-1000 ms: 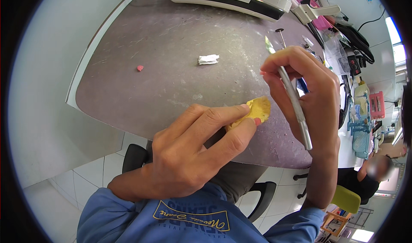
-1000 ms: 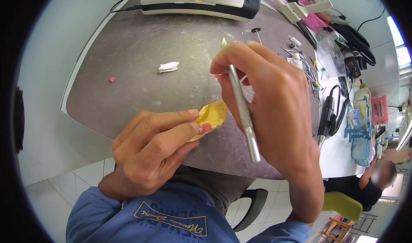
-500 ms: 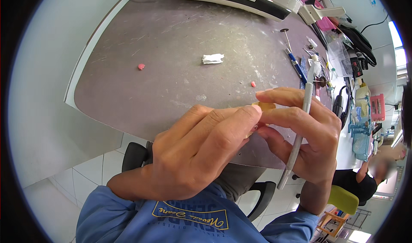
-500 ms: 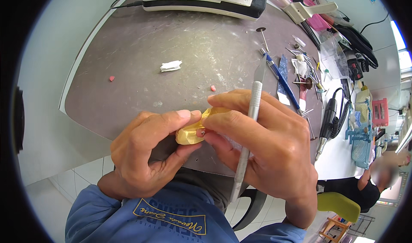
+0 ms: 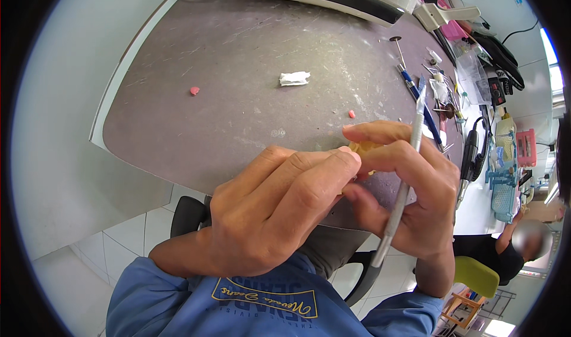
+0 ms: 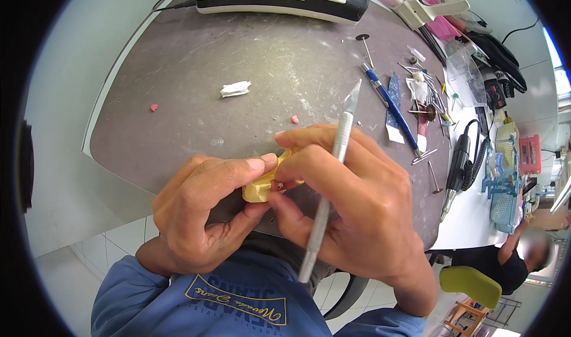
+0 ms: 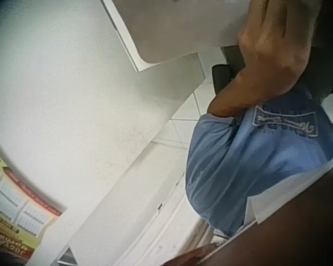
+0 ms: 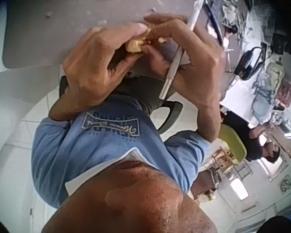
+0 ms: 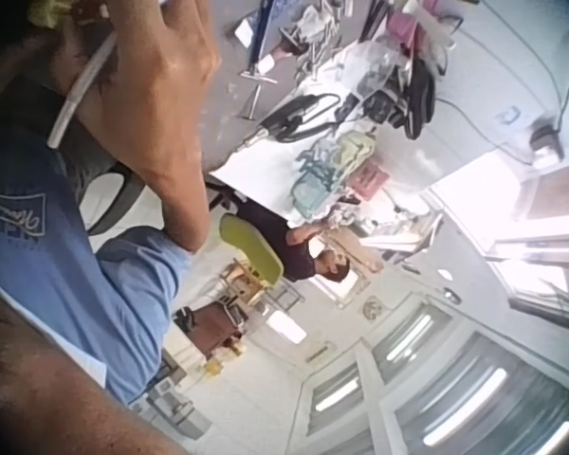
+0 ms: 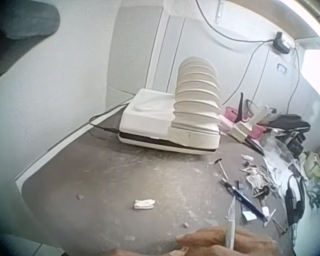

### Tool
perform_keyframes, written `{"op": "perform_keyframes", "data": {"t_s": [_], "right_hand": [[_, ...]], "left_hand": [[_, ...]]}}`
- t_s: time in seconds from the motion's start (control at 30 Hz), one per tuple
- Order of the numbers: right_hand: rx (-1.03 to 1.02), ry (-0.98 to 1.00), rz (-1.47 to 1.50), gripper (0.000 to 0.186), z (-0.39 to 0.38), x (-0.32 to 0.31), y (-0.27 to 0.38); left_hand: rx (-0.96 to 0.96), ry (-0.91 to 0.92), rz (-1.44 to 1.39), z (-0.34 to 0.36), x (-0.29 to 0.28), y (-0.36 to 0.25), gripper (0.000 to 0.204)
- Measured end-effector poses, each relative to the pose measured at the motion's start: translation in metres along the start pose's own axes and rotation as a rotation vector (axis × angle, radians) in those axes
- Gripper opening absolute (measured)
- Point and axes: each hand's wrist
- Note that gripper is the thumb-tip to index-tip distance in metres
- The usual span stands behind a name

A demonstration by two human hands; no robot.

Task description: Carving and shaping a pink wax pattern on a yellow dental cast using a scalpel tool.

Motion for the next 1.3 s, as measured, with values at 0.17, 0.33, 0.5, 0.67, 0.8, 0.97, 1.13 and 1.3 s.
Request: {"op": "perform_keyframes", "data": {"t_s": [0.17, 0.33, 0.5, 0.67, 0.8, 0.97, 1.13, 1.3], "right_hand": [[0.232, 0.008, 0.13, 0.023, -0.004, 0.004, 0.002], [0.21, 0.004, 0.124, 0.023, -0.005, -0.003, 0.004], [0.063, -0.008, 0.032, 0.023, -0.003, -0.003, -0.001], [0.04, 0.012, 0.037, 0.024, -0.004, 0.0, -0.005], [-0.023, -0.026, 0.037, 0.024, -0.008, -0.001, -0.009], [0.048, -0.103, 0.043, 0.026, -0.017, -0.005, -0.006], [-0.126, -0.128, -0.056, 0.022, -0.02, -0.003, -0.013], [-0.175, -0.164, -0.099, 0.02, -0.021, -0.003, -0.012]], "left_hand": [[0.0, -0.022, -0.024, -0.001, 0.001, 0.0, 0.045], [-0.018, 0.004, -0.022, 0.001, 0.0, 0.0, 0.044], [-0.024, -0.003, -0.012, 0.002, 0.0, 0.0, 0.042], [-0.046, 0.002, -0.01, 0.004, 0.0, -0.004, 0.039], [-0.036, 0.004, 0.002, 0.003, -0.001, -0.002, 0.035], [-0.023, 0.03, 0.081, 0.004, 0.0, -0.006, 0.029], [-0.041, 0.061, 0.084, 0.007, -0.003, -0.008, 0.027], [-0.098, 0.103, 0.063, 0.012, -0.005, -0.01, 0.026]]}}
Point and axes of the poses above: each hand's wrist, its own z-axis towards the middle knuckle, its own x-axis out of the palm, y = z × x, and after that the axes turned 11 degrees about -y, right-handed
